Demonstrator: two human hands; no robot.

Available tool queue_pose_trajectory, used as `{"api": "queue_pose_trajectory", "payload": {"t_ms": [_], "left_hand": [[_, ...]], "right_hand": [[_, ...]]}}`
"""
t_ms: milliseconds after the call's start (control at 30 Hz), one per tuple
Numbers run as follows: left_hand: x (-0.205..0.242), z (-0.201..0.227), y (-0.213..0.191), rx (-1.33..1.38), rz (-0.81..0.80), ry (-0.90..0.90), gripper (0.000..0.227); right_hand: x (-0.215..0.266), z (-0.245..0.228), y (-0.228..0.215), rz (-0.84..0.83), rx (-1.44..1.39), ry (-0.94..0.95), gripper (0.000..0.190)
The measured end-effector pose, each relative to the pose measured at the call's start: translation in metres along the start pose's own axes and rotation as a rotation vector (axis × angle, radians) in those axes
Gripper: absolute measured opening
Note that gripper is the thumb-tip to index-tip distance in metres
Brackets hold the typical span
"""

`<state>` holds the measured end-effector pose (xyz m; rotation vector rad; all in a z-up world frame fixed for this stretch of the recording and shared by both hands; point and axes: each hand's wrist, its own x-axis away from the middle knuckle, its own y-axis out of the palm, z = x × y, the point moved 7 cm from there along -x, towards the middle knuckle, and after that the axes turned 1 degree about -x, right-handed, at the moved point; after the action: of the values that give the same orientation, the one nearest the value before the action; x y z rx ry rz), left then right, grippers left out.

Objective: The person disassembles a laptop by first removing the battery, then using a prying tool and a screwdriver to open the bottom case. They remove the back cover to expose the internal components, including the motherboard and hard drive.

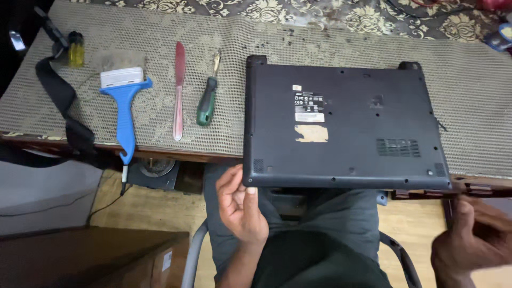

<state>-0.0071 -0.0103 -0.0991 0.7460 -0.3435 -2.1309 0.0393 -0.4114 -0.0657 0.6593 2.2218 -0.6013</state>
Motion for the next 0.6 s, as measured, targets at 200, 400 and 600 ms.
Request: {"api": "queue_pose_trajectory", "payload": {"t_ms": [200, 400, 600], "left_hand": [[0.001, -0.001, 0.002, -0.036, 0.040, -0.035, 0.025], [0.019, -0.021, -0.012, -0.041, 0.100, -0.048, 0.025], [0.025, -0.037, -0.022, 0.050, 0.223, -0.138, 0.016]], "right_hand": [[-0.038, -0.117, 0.080, -0.369, -0.080, -0.316, 0.015], [0.006, -0.242, 0.239, -1.400, -0.279, -0.889, 0.046], [0.003, -0.251, 0.278, -1.603, -0.404, -0.868, 0.029]]}}
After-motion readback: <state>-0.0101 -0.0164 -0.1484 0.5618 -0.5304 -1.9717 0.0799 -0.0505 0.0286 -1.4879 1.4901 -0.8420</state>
